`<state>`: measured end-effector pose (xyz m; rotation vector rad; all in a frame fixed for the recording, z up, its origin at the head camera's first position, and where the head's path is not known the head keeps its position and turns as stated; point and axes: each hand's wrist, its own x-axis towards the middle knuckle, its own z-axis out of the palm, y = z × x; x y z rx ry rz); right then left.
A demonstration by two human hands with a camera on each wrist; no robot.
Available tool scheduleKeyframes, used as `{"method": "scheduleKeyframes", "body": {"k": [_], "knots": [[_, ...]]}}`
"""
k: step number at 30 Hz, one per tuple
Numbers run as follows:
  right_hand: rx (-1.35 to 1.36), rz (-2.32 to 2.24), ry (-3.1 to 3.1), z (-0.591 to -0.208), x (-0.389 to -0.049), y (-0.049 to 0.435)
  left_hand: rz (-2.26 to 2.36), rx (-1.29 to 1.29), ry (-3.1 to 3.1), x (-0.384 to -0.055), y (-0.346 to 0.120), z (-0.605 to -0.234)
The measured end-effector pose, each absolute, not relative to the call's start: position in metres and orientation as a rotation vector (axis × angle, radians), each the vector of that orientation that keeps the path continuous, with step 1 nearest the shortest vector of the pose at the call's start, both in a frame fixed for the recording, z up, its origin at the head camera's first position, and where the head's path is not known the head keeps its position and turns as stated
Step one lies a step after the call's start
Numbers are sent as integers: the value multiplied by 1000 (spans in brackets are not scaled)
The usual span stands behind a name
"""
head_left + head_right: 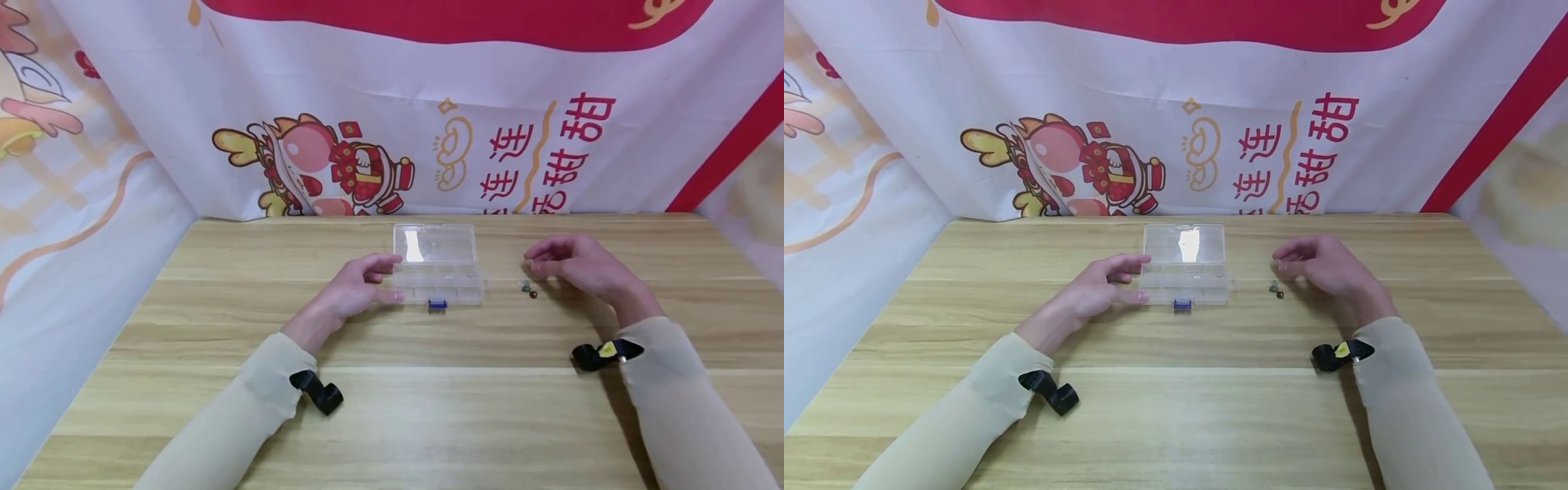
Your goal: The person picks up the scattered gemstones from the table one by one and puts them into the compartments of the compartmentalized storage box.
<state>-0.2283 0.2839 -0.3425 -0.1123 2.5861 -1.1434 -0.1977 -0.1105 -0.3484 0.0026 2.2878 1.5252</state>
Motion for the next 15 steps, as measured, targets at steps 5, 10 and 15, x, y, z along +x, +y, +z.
{"method": "scheduleKeyframes", "body": {"k": [5, 10, 15], "knots": [[-107, -1185, 2586, -341, -228, 280, 1522, 8, 2288, -197, -111, -348], [-95, -1175, 2610, -339, -227, 274, 1525, 3, 2288, -196, -111, -348], [-114, -1168, 2632, -336, -226, 269, 1529, 2, 2288, -196, -111, -348]]}}
